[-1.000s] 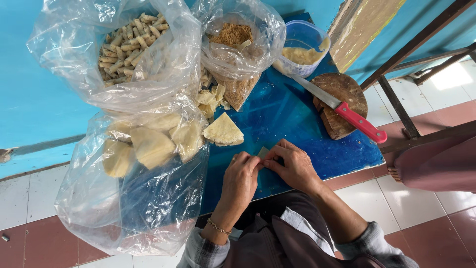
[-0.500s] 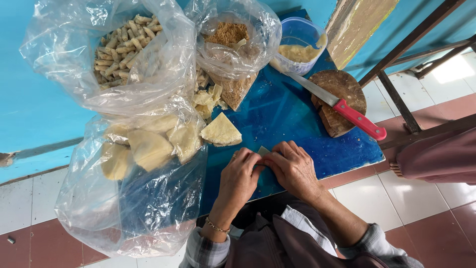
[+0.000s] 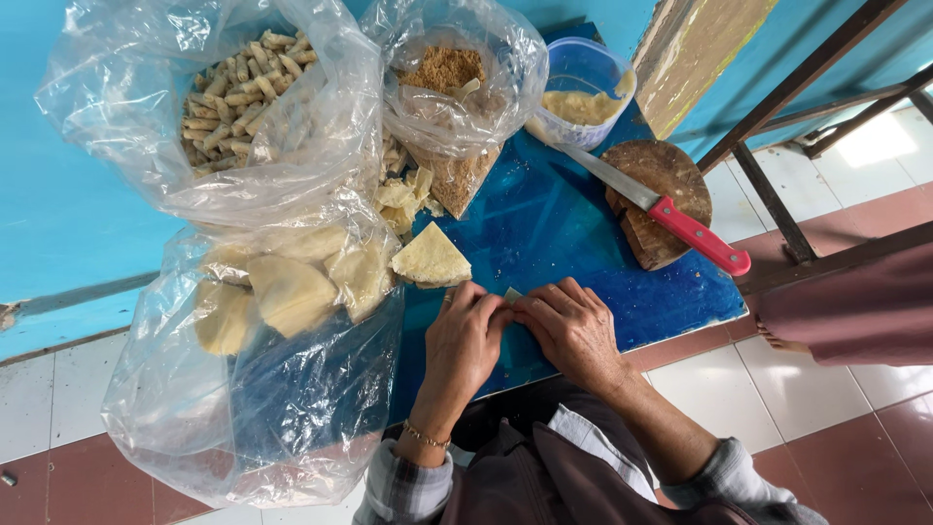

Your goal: The person flattens pieces of dough by hand on a blue table, spoons brown filling from a plastic bag onto a flattened dough piece, folds the dough over the filling, and stacks the finished filled pieces on the table.

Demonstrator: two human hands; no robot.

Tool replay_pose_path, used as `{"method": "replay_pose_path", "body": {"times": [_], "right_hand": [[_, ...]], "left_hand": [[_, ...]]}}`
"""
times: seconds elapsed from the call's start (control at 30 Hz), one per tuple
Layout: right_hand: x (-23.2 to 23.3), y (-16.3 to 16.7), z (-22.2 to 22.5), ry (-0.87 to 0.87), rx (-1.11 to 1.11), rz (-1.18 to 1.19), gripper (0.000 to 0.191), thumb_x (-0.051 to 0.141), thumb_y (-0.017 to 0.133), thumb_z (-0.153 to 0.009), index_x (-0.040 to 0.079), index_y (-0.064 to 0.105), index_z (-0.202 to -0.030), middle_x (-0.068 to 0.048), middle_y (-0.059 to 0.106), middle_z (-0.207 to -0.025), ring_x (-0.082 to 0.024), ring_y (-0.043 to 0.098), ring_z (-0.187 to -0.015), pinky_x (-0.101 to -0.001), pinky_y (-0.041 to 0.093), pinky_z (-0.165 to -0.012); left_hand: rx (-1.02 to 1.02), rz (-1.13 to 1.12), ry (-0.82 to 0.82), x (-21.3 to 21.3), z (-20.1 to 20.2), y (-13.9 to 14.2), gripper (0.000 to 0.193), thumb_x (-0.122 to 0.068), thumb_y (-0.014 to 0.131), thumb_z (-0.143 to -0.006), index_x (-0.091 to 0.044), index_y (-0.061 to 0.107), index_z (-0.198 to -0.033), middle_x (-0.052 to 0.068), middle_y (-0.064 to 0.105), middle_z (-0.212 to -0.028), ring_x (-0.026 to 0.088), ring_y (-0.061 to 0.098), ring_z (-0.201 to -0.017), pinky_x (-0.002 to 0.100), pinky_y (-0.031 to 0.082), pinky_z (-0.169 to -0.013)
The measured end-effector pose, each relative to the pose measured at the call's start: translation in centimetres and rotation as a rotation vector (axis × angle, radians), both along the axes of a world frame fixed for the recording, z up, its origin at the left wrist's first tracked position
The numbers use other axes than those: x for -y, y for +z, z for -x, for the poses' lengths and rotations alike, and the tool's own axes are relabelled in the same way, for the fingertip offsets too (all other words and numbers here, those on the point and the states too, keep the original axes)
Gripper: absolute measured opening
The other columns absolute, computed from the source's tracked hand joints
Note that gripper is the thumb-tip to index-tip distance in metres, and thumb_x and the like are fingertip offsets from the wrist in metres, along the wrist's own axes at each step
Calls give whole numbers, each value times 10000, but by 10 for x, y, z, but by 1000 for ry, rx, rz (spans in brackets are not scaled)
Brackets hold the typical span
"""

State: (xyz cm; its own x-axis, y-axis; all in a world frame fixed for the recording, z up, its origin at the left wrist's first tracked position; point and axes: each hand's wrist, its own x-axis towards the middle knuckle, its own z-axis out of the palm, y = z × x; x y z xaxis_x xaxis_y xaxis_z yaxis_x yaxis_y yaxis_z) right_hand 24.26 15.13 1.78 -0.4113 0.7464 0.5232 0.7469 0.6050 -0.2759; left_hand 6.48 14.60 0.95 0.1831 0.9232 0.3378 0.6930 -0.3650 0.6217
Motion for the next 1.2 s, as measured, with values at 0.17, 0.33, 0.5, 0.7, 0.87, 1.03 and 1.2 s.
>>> {"method": "replay_pose_path", "body": {"times": [0.17,0.33,0.5,0.7,0.87,1.03,1.2], "right_hand": [[1,2,2,-24,-3,-45,143,208,759,-856,155,763,-988,-38,663,-941,-232,607,-833,-355,498,-690],[11,-1,5,-34,80,-122,209,173,755,-880,105,722,-1075,-21,710,-1061,-205,620,-893,-350,477,-698],[1,-4,-1,-34,120,-111,316,122,741,-766,141,718,-1080,1,724,-1108,-213,635,-972,-364,475,-726],[6,-2,0,-44,192,-135,433,84,724,-785,108,726,-1217,-46,713,-1206,-237,621,-1089,-376,487,-847],[10,-1,7,-67,215,-144,425,257,712,-912,93,685,-1303,-58,664,-1333,-273,601,-1218,-462,432,-1031],[-17,4,13,-76,285,-90,517,410,710,-819,90,698,-1224,-116,642,-1298,-320,589,-1193,-489,422,-988],[-39,31,26,-61,264,-45,283,243,721,-902,149,739,-1168,-49,698,-1114,-250,643,-1035,-402,461,-859]], "left_hand": [[-9,-127,-57,4,-1,-9,177,-17,715,-891,-43,683,-1063,78,633,-1010,291,652,-970,376,561,-795],[-13,-40,-47,-2,-3,-20,128,-19,695,-923,-51,658,-1041,86,632,-1010,274,661,-984,352,561,-795],[96,-139,-17,-8,-1,-14,162,-27,714,-910,-18,643,-1055,126,620,-1008,325,646,-967,416,538,-790],[39,-54,-39,-4,-2,-19,132,-28,676,-953,-30,655,-1084,119,620,-1023,302,664,-991,388,567,-801],[156,-100,-30,-10,0,-23,341,8,611,-955,31,606,-1295,149,619,-1109,319,672,-1019,395,575,-820],[256,-60,28,-1,4,-25,284,16,577,-983,-3,612,-1265,154,619,-1117,333,684,-996,399,577,-778],[223,-93,74,1,8,-31,283,37,592,-951,-41,636,-1219,149,632,-1102,346,682,-988,417,574,-791]]}}
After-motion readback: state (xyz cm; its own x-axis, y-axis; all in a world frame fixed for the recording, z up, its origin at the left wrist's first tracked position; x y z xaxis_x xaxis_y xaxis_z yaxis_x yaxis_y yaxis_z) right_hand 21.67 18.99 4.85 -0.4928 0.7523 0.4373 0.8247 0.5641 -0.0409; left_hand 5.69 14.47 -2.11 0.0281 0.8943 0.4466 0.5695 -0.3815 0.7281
